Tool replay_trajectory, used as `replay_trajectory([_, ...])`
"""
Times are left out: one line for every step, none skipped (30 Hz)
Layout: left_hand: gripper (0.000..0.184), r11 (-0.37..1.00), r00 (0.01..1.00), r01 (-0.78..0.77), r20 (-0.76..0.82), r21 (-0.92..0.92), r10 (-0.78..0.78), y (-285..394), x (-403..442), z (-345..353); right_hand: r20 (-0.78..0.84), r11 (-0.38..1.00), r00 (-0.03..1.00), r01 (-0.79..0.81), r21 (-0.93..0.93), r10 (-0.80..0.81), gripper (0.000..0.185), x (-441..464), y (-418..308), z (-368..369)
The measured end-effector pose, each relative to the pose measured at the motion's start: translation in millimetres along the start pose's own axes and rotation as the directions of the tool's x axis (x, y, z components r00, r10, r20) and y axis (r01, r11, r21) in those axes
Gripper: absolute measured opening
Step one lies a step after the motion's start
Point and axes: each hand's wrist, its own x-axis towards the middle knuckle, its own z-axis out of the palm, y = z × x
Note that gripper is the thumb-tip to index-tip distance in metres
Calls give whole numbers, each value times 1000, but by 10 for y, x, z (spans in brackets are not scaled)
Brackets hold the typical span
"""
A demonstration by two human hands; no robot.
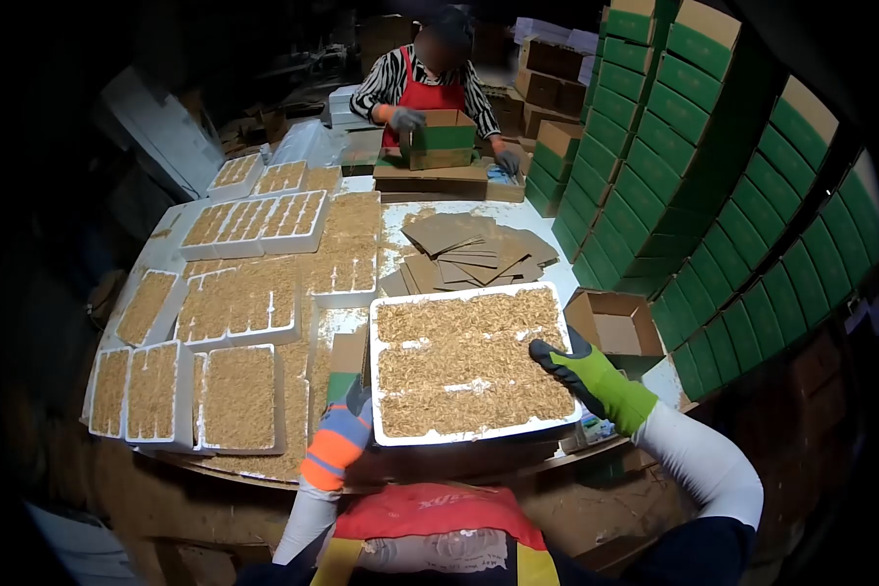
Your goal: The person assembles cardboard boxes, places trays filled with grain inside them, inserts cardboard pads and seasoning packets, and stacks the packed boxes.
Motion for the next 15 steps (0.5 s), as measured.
replay_trajectory([44, 986, 992, 121, -36, 117, -118, 50, 25, 43, 29, 999, 1000, 11, -49, -9, 40, 9, -18, 6])
replay_trajectory([43, 966, 981, 191, -63, 172, -183, 62, 44, 64, 34, 998, 999, 2, -56, 0, 40, -10, -61, 44])
replay_trajectory([42, 939, 965, 262, -90, 222, -248, 74, 61, 86, 5, 991, 1000, -7, -136, 8, 40, -61, -143, 108])
replay_trajectory([39, 953, 980, 176, -138, 246, -145, 57, 66, 109, -23, 976, 1000, -22, -218, 17, 40, -106, -210, 144])
replay_trajectory([38, 955, 982, 146, -158, 258, -108, 52, 52, 117, -13, 973, 999, -39, -229, 37, 40, -135, -233, 141])
replay_trajectory([37, 955, 981, 117, -178, 272, -70, 52, 41, 122, -19, 966, 999, -34, -255, 30, 40, -164, -236, 158])
replay_trajectory([39, 982, 986, 80, -157, 171, -52, 54, 67, 112, -29, 960, 999, -31, -279, 24, 39, -180, -232, 170])
replay_trajectory([41, 997, 990, 43, -136, 64, -34, 66, 104, 117, -47, 967, 999, -35, -253, 24, 39, -183, -234, 179])
replay_trajectory([43, 996, 996, 64, -68, 62, -60, 86, 120, 83, -68, 974, 997, -47, -224, 33, 38, -187, -216, 186])
replay_trajectory([45, 994, 996, 86, 0, 63, -86, 111, 137, 46, -95, 975, 994, -69, -209, 50, 37, -153, -158, 146])
replay_trajectory([47, 978, 977, 208, 33, 27, -209, 135, 172, 18, -119, 976, 990, -93, -194, 71, 36, -105, -98, 110])
replay_trajectory([49, 944, 942, 330, 66, -1, -329, 157, 205, -10, -86, 961, 995, -64, -270, 42, 33, -144, -155, 129])
replay_trajectory([51, 895, 891, 446, 98, -21, -443, 179, 238, -37, -83, 984, 997, -12, -179, -3, 28, -136, -96, 111])
replay_trajectory([50, 882, 882, 468, 91, -56, -462, 236, 240, -56, -93, 981, 996, -36, -190, 19, 28, -168, -96, 121])
replay_trajectory([49, 870, 874, 485, 82, -89, -479, 276, 232, -74, -101, 978, 994, -55, -200, 36, 28, -213, -144, 145])
